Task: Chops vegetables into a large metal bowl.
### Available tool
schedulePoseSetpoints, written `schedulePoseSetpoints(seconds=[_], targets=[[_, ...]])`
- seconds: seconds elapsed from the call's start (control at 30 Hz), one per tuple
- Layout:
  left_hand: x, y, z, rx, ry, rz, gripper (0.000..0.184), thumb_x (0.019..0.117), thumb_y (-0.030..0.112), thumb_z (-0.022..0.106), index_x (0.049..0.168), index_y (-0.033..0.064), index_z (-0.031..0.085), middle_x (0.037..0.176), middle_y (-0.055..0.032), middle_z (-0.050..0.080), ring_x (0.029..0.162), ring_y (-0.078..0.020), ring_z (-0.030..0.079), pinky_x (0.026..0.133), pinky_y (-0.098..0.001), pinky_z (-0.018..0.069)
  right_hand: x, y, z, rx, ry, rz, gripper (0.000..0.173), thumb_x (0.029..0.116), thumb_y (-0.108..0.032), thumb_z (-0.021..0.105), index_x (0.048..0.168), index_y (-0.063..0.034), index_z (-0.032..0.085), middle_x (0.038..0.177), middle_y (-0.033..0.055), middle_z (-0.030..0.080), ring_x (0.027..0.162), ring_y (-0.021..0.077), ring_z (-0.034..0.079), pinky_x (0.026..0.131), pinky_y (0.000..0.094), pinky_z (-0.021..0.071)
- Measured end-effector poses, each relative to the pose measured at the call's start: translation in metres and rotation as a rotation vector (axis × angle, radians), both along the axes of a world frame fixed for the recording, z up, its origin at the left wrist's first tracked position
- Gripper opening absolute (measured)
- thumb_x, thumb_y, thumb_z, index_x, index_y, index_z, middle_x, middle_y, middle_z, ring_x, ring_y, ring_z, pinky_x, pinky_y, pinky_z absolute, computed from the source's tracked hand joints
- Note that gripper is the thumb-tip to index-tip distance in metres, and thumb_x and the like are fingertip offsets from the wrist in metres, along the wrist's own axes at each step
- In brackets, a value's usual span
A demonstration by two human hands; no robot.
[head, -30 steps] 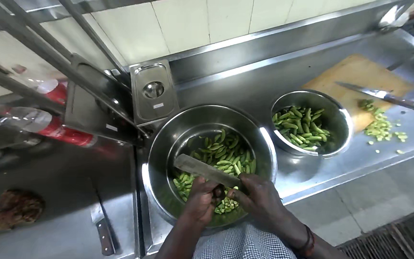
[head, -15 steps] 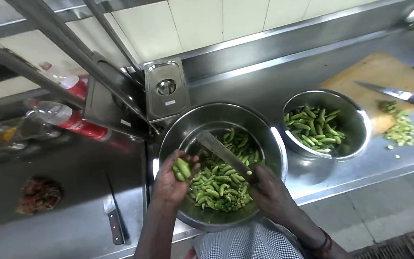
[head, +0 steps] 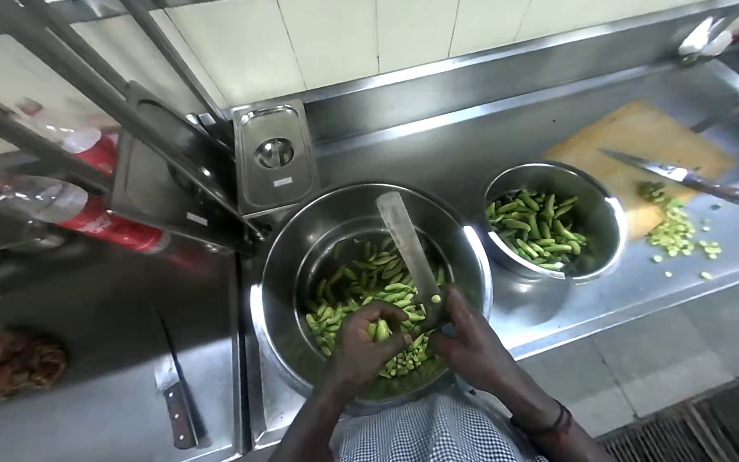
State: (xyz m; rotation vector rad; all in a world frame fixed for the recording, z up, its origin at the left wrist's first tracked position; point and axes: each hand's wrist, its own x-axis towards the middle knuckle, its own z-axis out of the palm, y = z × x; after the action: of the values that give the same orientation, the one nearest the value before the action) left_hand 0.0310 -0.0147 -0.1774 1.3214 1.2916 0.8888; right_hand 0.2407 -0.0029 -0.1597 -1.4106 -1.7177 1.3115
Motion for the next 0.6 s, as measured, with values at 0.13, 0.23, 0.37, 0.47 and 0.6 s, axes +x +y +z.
schedulePoseSetpoints(seconds=[0.13,0.23,0.37,0.47,0.6], targets=[[0.006,0.002,0.003,0.103,0.146,-0.054,0.026,0.0811,0.025,0.082,0.105,0.024,0.074,0.095,0.0065,0.068,0.085,-0.009,0.065,0.072,-0.0288,0.0577,0.001,0.0,-0.001,0.012,0.013,0.001,0.051,0.0854,-0.005,0.068,0.132,-0.0187,0.052,0.111,0.0003,0.066,0.093,0.0118,0.068,0.075,0.0345,0.0608],[0.011,0.001,-0.002,0.244,0.275,0.025,0.014,0.0875,0.023,0.077,0.101,0.022,0.074,0.099,0.0079,0.07,0.09,-0.0061,0.067,0.077,-0.0291,0.0595,0.0,0.0,-0.001,0.001,0.04,0.022,0.053,0.0859,-0.003,0.067,0.133,-0.0203,0.051,0.112,-0.0011,0.068,0.089,0.0124,0.07,0.073,0.0342,0.0626],[0.008,0.003,-0.006,0.204,0.368,0.26,0.014,0.0911,0.02,0.074,0.104,0.0169,0.071,0.1,0.0013,0.07,0.088,-0.013,0.068,0.075,-0.0405,0.059,0.0,-0.001,-0.004,0.023,0.083,0.044,0.054,0.0866,-0.001,0.067,0.133,-0.0208,0.05,0.112,-0.0011,0.069,0.087,0.0143,0.072,0.072,0.0353,0.0652],[0.002,0.003,-0.001,0.185,0.347,0.169,0.022,0.0843,0.028,0.081,0.101,0.0191,0.07,0.092,0.003,0.068,0.077,-0.0116,0.064,0.066,-0.036,0.0572,0.002,-0.001,-0.005,0.048,0.034,0.04,0.054,0.088,-0.005,0.07,0.136,-0.021,0.05,0.11,-0.0011,0.068,0.088,0.0123,0.07,0.074,0.0341,0.0631],[0.013,-0.001,-0.002,0.162,0.428,0.147,0.023,0.0852,0.029,0.081,0.101,0.016,0.069,0.092,0.0004,0.068,0.079,-0.0141,0.066,0.069,-0.0405,0.0576,-0.003,-0.002,-0.002,0.059,-0.014,0.075,0.052,0.0882,-0.005,0.067,0.135,-0.0196,0.05,0.11,-0.0016,0.067,0.088,0.0107,0.069,0.074,0.0336,0.0616]])
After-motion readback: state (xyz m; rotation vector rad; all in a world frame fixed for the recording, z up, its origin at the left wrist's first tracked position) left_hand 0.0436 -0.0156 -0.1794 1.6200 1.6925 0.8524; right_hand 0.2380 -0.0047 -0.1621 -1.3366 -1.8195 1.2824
